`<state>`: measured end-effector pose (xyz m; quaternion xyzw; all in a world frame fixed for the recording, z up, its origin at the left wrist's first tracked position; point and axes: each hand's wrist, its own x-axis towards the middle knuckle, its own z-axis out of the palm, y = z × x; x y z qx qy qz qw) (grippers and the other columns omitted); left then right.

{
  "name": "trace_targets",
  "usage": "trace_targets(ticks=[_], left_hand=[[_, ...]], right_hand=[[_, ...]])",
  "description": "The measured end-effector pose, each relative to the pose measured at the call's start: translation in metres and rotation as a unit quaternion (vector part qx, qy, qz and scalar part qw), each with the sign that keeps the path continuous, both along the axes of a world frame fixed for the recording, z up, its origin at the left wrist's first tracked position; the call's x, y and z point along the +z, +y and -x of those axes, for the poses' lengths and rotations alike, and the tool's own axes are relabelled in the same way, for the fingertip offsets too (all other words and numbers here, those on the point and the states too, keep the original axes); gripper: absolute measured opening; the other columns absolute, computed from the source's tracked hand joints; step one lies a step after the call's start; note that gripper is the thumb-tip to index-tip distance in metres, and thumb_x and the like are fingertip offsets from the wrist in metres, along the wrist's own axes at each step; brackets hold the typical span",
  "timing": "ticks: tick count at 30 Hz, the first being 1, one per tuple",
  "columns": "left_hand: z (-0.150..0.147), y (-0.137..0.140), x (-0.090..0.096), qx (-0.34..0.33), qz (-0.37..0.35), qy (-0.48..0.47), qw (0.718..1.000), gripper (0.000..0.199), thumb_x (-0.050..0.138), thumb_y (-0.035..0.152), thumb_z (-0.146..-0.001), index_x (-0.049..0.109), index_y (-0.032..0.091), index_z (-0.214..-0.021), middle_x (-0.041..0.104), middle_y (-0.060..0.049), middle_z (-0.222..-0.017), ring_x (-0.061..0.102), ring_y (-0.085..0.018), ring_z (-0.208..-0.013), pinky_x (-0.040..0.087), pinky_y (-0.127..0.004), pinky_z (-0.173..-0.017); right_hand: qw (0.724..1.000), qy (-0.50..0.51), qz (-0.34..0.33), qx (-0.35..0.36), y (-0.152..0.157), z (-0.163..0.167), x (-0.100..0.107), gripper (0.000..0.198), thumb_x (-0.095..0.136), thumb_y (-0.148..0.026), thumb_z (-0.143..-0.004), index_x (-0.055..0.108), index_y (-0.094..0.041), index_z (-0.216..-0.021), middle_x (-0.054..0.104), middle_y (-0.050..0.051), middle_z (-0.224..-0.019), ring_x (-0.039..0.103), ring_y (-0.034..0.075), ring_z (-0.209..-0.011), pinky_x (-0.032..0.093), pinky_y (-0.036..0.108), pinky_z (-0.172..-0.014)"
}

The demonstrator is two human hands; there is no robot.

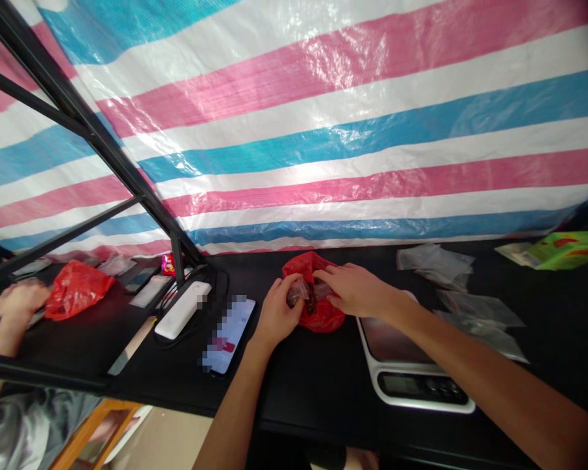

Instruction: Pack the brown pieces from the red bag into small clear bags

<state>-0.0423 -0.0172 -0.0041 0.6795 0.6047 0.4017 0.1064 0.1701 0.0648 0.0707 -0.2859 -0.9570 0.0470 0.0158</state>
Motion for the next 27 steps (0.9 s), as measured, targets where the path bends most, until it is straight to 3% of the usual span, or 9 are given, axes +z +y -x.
trace_targets(ticks=[5, 9, 13, 16, 19, 22, 27], left_hand=[[-0.002, 0.0, 0.002, -0.006, -0.019, -0.03, 0.999, 0.04, 0.065, 0.023, -0.097, 0.061, 0.025, -0.136, 0.068, -0.009, -0.12, 0.066, -0.025, -0.113, 0.054, -0.042, -0.103], [-0.004, -0.004, 0.004, -0.034, -0.018, -0.095, 0.995, 0.034, 0.057, 0.032, -0.104, 0.06, 0.024, -0.137, 0.069, -0.011, -0.129, 0.066, -0.026, -0.12, 0.052, -0.043, -0.109], [-0.007, -0.009, 0.006, -0.094, -0.003, -0.185, 0.978, 0.04, 0.052, 0.045, -0.107, 0.055, 0.023, -0.14, 0.069, -0.012, -0.135, 0.067, -0.026, -0.123, 0.051, -0.041, -0.11], [-0.007, -0.011, 0.008, -0.119, -0.018, -0.182, 0.976, 0.056, 0.05, 0.061, -0.104, 0.052, 0.023, -0.145, 0.067, -0.012, -0.134, 0.065, -0.027, -0.121, 0.05, -0.042, -0.109], [-0.005, -0.011, 0.009, -0.111, -0.044, -0.168, 0.979, 0.064, 0.038, 0.068, -0.105, 0.052, 0.021, -0.146, 0.068, -0.012, -0.122, 0.065, -0.027, -0.113, 0.05, -0.042, -0.106], [-0.003, -0.011, 0.009, -0.083, -0.049, -0.149, 0.984, 0.058, 0.032, 0.062, -0.108, 0.054, 0.021, -0.143, 0.066, -0.011, -0.114, 0.064, -0.025, -0.108, 0.05, -0.04, -0.104], [-0.003, -0.01, 0.009, -0.082, -0.032, -0.1, 0.991, 0.045, 0.037, 0.049, -0.11, 0.057, 0.023, -0.14, 0.066, -0.01, -0.112, 0.064, -0.024, -0.108, 0.049, -0.039, -0.103]], right_hand=[[0.996, 0.087, -0.015, 0.025, -0.001, 0.003, 0.01, 0.035, 0.056, -0.024, -0.101, 0.06, -0.019, -0.136, 0.071, 0.013, -0.128, 0.073, 0.027, -0.101, 0.051, 0.038, -0.089], [0.985, 0.143, 0.001, 0.092, -0.001, 0.008, 0.016, 0.024, 0.058, -0.028, -0.105, 0.066, -0.023, -0.127, 0.07, 0.009, -0.125, 0.07, 0.024, -0.096, 0.05, 0.035, -0.087], [0.969, 0.204, 0.024, 0.135, -0.001, 0.01, 0.023, 0.017, 0.057, -0.029, -0.107, 0.072, -0.023, -0.111, 0.069, 0.008, -0.12, 0.067, 0.023, -0.105, 0.048, 0.036, -0.096], [0.955, 0.24, 0.079, 0.157, 0.0, 0.0, 0.039, 0.016, 0.06, -0.032, -0.105, 0.073, -0.024, -0.103, 0.07, 0.007, -0.125, 0.064, 0.024, -0.119, 0.046, 0.035, -0.105], [0.954, 0.219, 0.163, 0.126, 0.005, -0.026, 0.061, 0.022, 0.057, -0.04, -0.105, 0.071, -0.023, -0.101, 0.074, 0.007, -0.117, 0.068, 0.024, -0.108, 0.05, 0.035, -0.097], [0.961, 0.143, 0.231, 0.06, 0.016, -0.064, 0.076, 0.031, 0.058, -0.051, -0.101, 0.073, -0.024, -0.098, 0.077, 0.008, -0.109, 0.07, 0.026, -0.098, 0.052, 0.036, -0.089], [0.949, -0.007, 0.314, -0.021, 0.038, -0.103, 0.068, 0.033, 0.06, -0.05, -0.093, 0.075, -0.021, -0.086, 0.076, 0.005, -0.084, 0.069, 0.019, -0.079, 0.046, 0.031, -0.069]])
